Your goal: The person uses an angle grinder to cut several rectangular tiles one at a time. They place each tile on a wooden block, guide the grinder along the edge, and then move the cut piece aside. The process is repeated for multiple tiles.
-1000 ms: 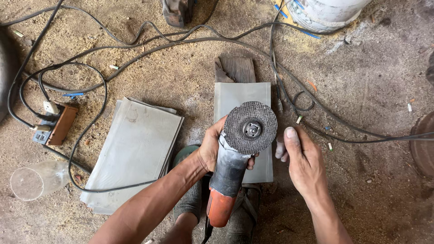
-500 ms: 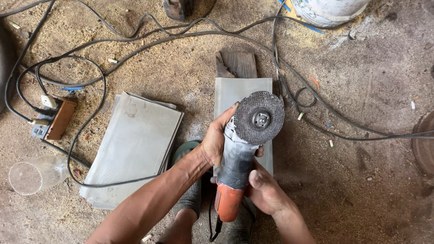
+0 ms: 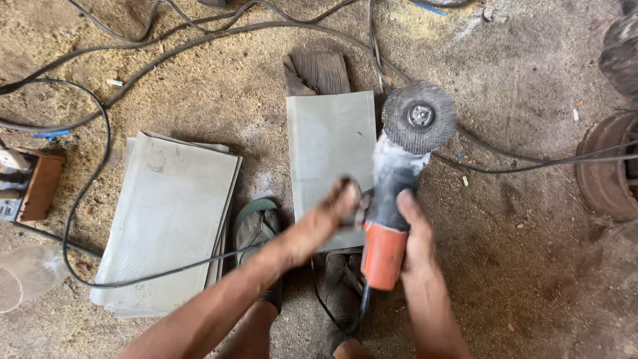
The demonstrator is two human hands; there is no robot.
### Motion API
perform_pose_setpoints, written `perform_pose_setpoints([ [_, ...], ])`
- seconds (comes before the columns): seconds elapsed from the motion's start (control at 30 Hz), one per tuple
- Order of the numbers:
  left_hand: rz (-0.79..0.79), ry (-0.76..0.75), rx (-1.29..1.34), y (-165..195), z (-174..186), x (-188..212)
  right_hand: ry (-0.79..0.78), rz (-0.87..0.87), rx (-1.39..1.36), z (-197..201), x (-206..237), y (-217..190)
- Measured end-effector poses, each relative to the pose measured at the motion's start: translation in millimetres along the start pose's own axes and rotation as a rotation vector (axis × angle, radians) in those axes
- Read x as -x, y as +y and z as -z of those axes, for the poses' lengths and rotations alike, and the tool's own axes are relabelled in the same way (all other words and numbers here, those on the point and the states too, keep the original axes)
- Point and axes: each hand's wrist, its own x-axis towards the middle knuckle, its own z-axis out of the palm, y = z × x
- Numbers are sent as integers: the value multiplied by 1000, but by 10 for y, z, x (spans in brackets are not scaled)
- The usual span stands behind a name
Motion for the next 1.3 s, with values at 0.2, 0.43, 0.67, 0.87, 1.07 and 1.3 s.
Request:
perform_pose_setpoints([
  [0.2,-68,-49,-795,-369,-464,113,4,157,204,188,40,-267],
  [0.43,-41,-235,-612,-681,-433,17,202,83,151,465,86,-159],
  [0.67,-41,-183,-566,-1156,-371,-27,302,7,123,634,18,0],
  [0.87,177,-292,-730,-1420,-229,-183,338,9,365,763,-30,49],
  [1.07,0,777,-1255,-738,933,-485,390,-163,769,996,-57,87],
  [1.3,229,725,-1079,-460,1139,-971,363,-263,887,1106,-100,279],
])
